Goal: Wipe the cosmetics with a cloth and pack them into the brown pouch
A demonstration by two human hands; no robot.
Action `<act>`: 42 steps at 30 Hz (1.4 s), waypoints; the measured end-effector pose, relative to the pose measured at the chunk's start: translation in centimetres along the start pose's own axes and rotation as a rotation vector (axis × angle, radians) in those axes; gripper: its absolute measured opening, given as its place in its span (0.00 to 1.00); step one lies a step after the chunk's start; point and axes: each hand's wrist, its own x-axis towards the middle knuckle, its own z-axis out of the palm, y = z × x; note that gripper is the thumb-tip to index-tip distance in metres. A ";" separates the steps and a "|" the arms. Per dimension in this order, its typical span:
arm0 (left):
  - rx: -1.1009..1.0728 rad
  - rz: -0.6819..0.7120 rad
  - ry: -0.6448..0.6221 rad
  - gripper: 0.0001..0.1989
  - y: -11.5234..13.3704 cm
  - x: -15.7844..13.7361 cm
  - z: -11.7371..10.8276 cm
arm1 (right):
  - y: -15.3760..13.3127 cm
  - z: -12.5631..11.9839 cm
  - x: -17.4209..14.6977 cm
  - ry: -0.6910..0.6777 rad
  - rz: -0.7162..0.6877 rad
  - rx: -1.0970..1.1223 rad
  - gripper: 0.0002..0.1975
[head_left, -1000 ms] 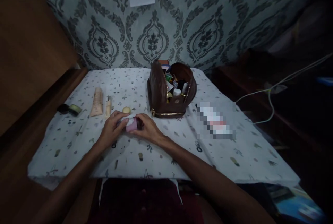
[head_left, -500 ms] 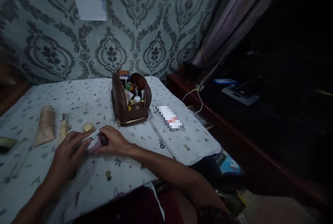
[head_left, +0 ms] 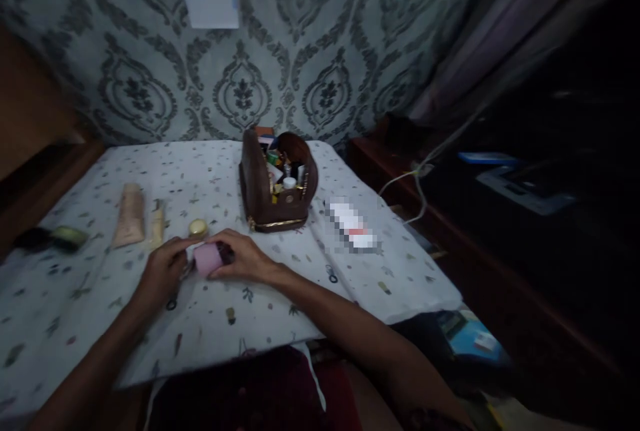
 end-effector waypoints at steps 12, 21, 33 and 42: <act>0.256 0.079 -0.105 0.13 0.8 -1.7 -0.6 | -0.5 0.7 -0.3 0.045 0.113 0.101 0.30; -0.203 -0.096 -0.090 0.19 -0.1 -1.9 -1.0 | -0.3 1.0 -0.2 0.078 0.096 0.041 0.28; 0.128 0.409 -0.082 0.17 2.1 -3.5 -1.0 | -0.2 0.5 0.1 0.056 0.118 0.183 0.26; 0.073 0.476 -0.072 0.15 2.0 -3.3 -1.2 | -0.2 -0.3 0.4 0.019 0.220 0.492 0.30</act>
